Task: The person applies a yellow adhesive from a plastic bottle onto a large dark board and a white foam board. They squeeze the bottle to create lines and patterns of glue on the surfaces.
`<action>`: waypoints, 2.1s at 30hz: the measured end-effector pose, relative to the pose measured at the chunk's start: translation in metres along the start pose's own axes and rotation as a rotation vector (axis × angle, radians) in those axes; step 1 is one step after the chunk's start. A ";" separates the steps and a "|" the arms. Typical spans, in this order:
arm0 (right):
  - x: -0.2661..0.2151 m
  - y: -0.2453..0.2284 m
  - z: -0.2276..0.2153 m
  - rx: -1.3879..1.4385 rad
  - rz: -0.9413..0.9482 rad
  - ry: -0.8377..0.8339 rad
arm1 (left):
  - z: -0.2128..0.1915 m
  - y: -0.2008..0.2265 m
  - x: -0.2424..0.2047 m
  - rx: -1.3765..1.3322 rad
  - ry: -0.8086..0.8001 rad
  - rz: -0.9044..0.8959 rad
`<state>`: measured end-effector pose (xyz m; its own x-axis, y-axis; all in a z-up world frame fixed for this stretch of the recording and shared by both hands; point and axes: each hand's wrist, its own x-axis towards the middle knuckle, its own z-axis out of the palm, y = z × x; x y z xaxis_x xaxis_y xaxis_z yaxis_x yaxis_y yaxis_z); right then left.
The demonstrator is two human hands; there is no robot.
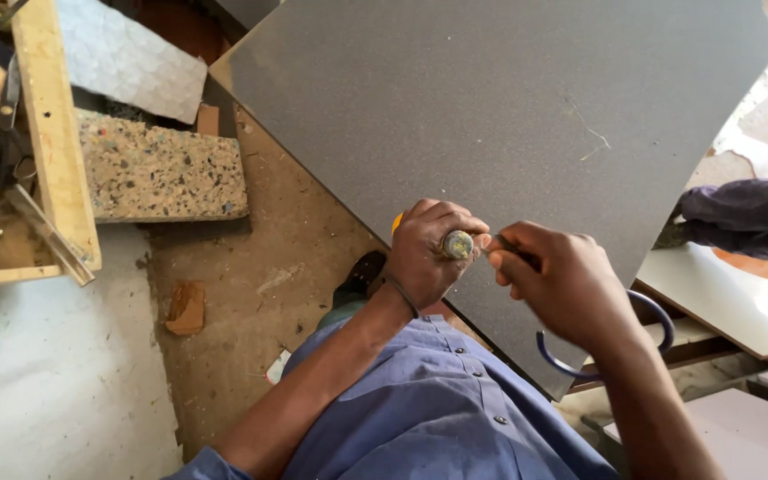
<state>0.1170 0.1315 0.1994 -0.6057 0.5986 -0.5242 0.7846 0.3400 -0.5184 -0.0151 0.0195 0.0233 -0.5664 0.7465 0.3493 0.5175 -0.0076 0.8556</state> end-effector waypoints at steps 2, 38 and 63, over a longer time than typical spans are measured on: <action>-0.003 -0.003 0.000 -0.099 -0.027 0.017 | 0.000 0.002 -0.001 -0.004 -0.018 0.003; -0.020 -0.004 -0.010 -0.248 0.001 -0.019 | 0.000 0.011 -0.007 -0.204 -0.212 -0.067; -0.025 0.006 0.020 -0.514 -0.055 0.044 | 0.001 0.001 -0.009 0.182 -0.359 0.057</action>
<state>0.1340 0.1044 0.1961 -0.6501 0.5964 -0.4708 0.7223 0.6775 -0.1391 -0.0087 0.0139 0.0207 -0.2900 0.9334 0.2115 0.6650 0.0377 0.7459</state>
